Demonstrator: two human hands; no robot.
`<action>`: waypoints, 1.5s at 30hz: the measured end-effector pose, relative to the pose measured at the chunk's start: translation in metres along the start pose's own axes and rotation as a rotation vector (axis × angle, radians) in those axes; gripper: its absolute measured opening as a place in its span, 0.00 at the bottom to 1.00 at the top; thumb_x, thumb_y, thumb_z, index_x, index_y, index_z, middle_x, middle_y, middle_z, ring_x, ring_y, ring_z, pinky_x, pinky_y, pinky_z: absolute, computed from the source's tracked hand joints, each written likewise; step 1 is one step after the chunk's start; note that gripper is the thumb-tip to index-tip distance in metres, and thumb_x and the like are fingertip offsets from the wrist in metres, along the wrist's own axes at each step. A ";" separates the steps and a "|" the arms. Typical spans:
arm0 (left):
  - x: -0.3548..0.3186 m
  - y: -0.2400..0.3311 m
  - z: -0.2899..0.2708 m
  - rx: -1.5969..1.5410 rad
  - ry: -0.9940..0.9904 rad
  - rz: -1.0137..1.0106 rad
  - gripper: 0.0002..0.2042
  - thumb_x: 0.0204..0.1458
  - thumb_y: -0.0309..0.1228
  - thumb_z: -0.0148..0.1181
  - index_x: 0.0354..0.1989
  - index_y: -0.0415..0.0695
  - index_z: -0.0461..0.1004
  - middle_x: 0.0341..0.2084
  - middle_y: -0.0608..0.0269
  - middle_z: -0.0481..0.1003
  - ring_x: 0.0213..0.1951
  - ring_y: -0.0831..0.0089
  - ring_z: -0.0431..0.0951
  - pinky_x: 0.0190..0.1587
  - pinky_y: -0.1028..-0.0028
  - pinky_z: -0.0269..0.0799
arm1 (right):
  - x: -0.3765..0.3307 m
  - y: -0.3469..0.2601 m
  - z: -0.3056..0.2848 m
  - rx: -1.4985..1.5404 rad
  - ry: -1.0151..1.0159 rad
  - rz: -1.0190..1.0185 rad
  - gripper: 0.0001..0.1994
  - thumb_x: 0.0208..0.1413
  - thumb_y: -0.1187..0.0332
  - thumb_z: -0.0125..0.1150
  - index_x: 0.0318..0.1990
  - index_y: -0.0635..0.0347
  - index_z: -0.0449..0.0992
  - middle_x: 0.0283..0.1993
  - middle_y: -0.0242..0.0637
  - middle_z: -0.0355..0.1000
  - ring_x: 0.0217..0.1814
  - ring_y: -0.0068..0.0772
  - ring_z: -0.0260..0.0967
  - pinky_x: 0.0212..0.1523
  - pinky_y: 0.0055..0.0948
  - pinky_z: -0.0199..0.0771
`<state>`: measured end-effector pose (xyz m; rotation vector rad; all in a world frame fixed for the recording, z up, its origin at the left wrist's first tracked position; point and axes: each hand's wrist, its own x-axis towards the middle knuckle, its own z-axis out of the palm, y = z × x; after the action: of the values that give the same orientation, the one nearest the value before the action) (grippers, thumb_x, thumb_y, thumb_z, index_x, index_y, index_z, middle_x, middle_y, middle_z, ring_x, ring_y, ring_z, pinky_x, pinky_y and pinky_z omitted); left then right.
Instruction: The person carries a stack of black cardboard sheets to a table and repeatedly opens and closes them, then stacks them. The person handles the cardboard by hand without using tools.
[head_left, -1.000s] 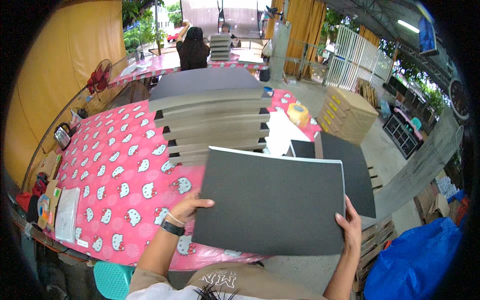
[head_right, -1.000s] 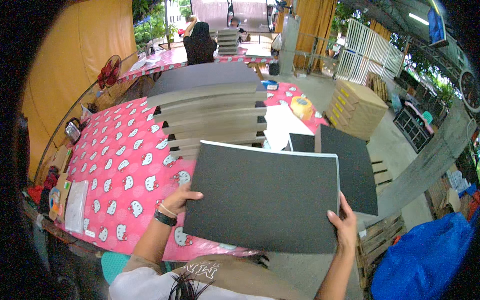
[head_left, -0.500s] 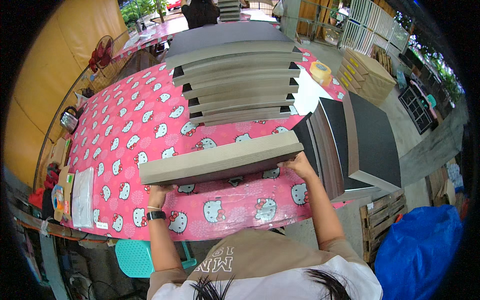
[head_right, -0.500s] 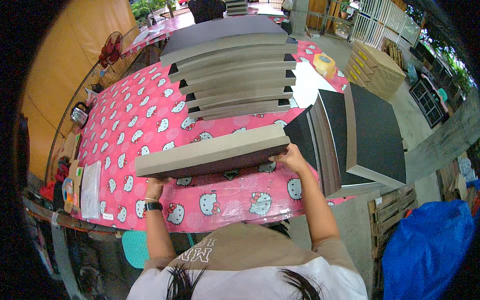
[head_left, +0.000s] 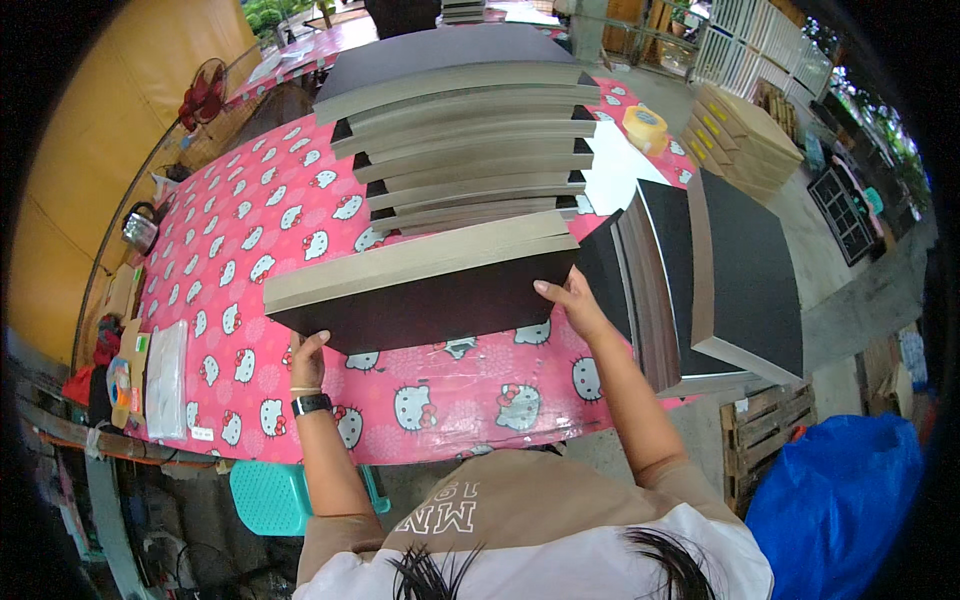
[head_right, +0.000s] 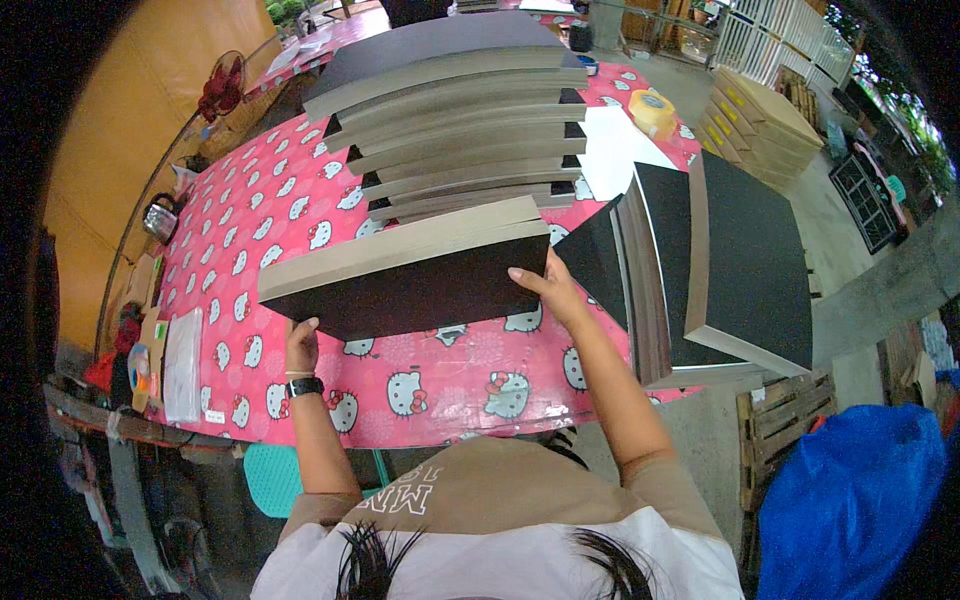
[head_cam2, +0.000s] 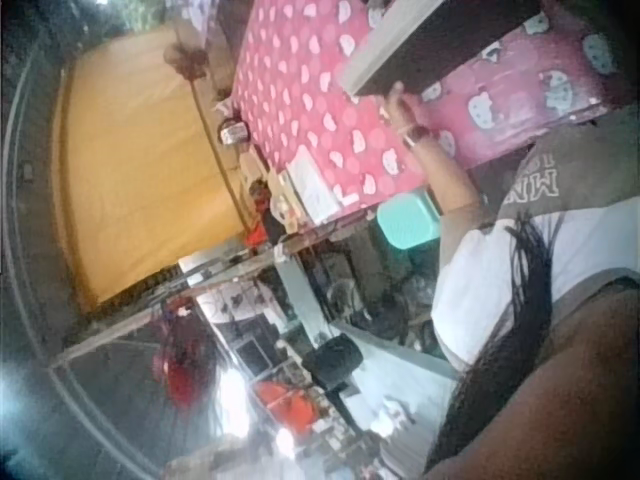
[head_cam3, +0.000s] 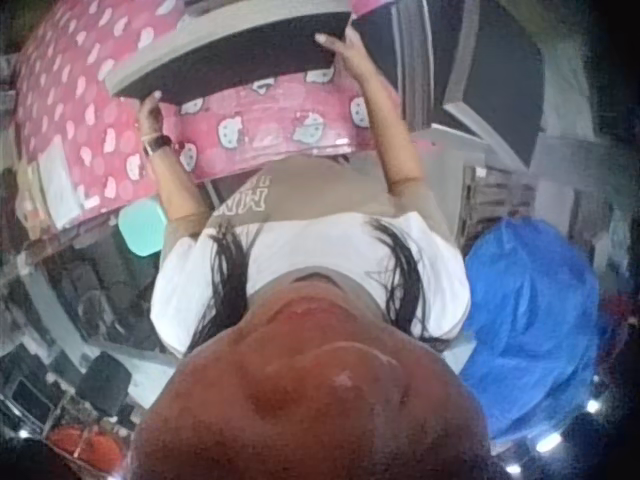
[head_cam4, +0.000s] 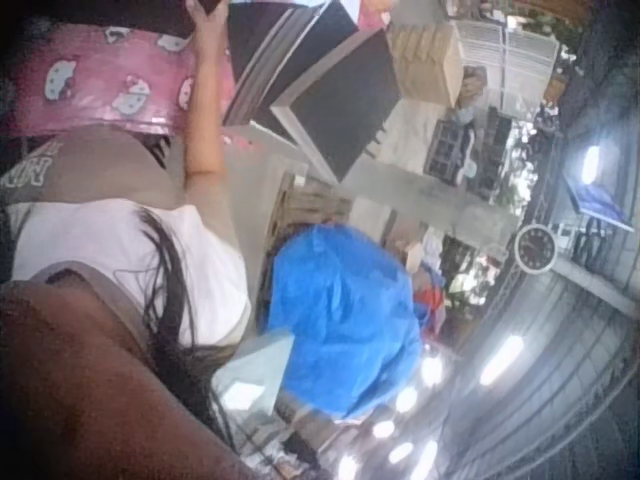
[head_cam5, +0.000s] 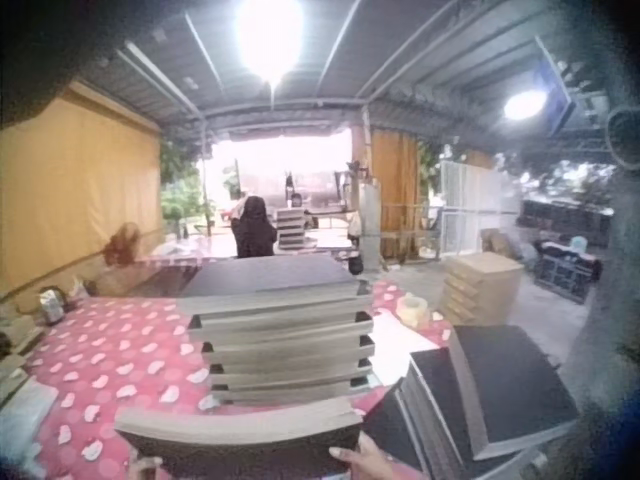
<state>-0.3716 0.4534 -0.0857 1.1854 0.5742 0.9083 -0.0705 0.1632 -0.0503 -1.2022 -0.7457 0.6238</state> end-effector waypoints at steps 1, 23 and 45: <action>-0.001 0.000 0.004 0.027 0.003 0.008 0.32 0.38 0.24 0.60 0.57 0.38 0.58 0.49 0.61 0.66 0.50 0.70 0.65 0.53 0.73 0.58 | 0.003 0.008 -0.009 -0.017 -0.008 0.024 0.29 0.49 0.66 0.61 0.58 0.63 0.58 0.54 0.37 0.64 0.56 0.28 0.58 0.58 0.29 0.54; -0.020 0.092 0.119 0.862 0.416 0.843 0.30 0.52 0.35 0.52 0.62 0.39 0.51 0.62 0.51 0.52 0.63 0.60 0.49 0.64 0.65 0.41 | -0.002 -0.002 -0.012 -0.004 0.085 -0.141 0.23 0.52 0.69 0.60 0.54 0.67 0.64 0.50 0.36 0.67 0.51 0.26 0.63 0.54 0.25 0.59; 0.027 0.095 0.205 1.693 -0.396 0.308 0.23 0.57 0.50 0.38 0.51 0.47 0.65 0.43 0.57 0.71 0.51 0.59 0.67 0.58 0.50 0.47 | -0.025 -0.023 0.007 -0.109 0.324 -0.342 0.22 0.52 0.69 0.56 0.54 0.66 0.63 0.48 0.41 0.64 0.49 0.31 0.61 0.55 0.30 0.56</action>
<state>-0.2226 0.3767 0.0684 2.9402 0.8370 0.2143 -0.0902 0.1420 -0.0311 -1.2031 -0.6933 0.1019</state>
